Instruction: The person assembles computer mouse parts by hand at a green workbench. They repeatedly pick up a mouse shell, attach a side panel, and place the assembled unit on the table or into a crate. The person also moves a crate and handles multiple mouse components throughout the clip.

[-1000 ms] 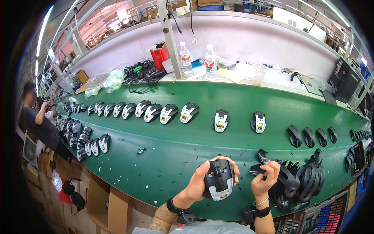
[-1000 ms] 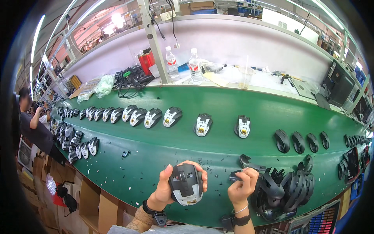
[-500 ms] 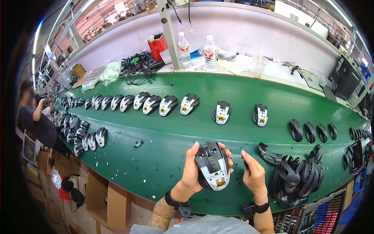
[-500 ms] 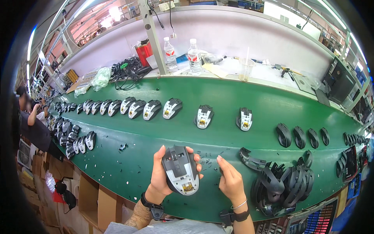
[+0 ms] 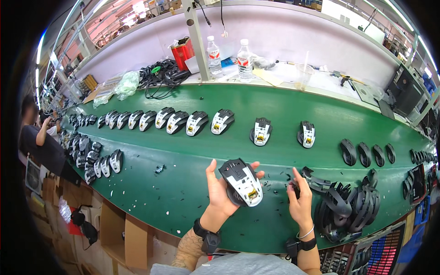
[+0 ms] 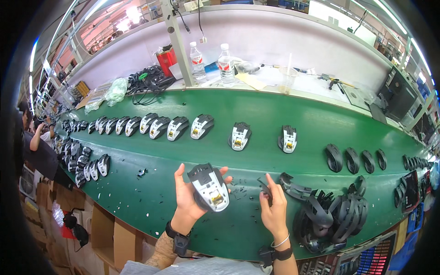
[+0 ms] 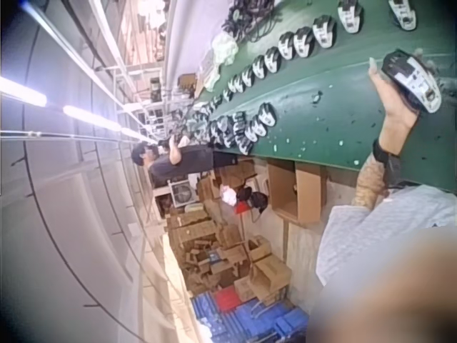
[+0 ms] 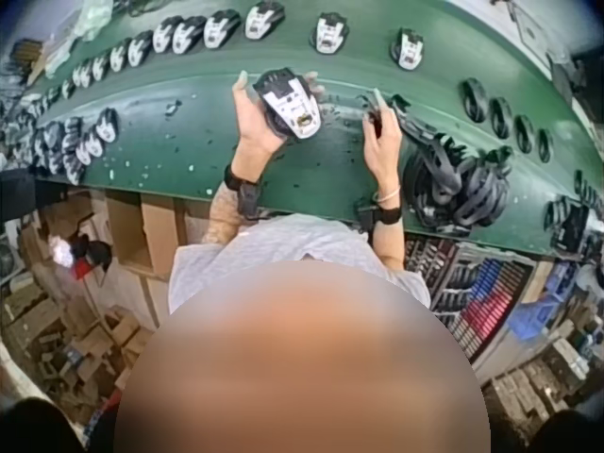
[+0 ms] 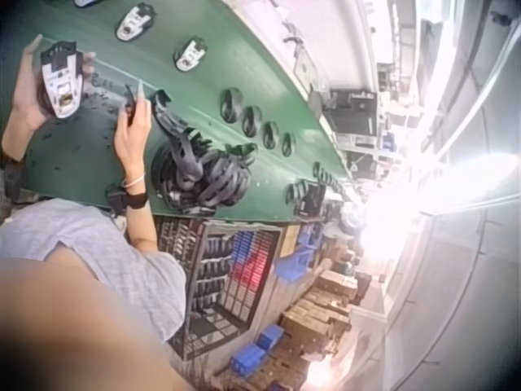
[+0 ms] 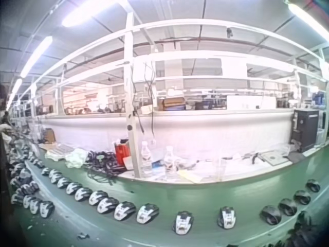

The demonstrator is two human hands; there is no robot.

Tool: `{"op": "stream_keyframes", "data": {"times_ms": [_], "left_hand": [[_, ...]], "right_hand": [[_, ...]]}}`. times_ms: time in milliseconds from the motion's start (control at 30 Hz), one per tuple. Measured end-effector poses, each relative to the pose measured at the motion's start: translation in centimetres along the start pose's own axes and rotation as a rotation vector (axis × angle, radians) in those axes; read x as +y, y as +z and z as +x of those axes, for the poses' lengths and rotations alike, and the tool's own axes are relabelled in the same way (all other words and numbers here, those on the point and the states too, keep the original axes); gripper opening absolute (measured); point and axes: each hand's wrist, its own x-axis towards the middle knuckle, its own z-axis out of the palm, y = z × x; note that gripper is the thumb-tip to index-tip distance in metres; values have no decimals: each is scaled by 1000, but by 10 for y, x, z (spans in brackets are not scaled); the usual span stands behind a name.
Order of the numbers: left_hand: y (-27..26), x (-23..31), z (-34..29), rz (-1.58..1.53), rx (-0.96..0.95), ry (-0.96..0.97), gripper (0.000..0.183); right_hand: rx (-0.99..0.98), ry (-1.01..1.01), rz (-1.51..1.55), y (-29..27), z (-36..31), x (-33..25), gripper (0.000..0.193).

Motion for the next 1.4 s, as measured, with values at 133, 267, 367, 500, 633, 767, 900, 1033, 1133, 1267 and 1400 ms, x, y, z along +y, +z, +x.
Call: {"op": "stream_keyframes", "data": {"times_ms": [133, 267, 367, 500, 633, 767, 900, 1033, 1133, 1267, 1400], "left_hand": [[-26, -11, 24, 68, 132, -11, 57], [-38, -30, 35, 129, 137, -85, 46], [-38, -41, 36, 226, 174, -100, 49], [-28, -52, 29, 437, 112, -137, 54], [-38, -71, 26, 542, 57, -142, 56], [-37, -78, 22, 667, 11, -40, 55], [-41, -83, 24, 731, 63, 108, 69], [-39, -70, 26, 675, 60, 164, 63], [-32, -61, 29, 584, -8, 278, 56], [-28, -56, 27, 551, -34, 282, 52], [-28, -58, 25, 534, -80, 268, 51]], "right_hand": [[-88, 99, 229, 6, -8, 5, 62], [-185, 17, 112, 9, -11, -5, 60], [-180, -107, -39, 15, -12, -10, 64], [-95, -120, -134, 18, -11, -16, 73], [-11, -101, -179, 16, -11, -14, 83], [-20, -96, -201, 13, -10, -12, 81], [-13, -174, -352, 19, -11, -9, 88], [-26, -116, -196, 14, -8, -17, 96], [-49, 195, 406, 13, -9, 20, 49], [-184, 396, 840, 20, -11, 28, 24], [-97, 335, 894, 32, -14, 39, 29]]}}
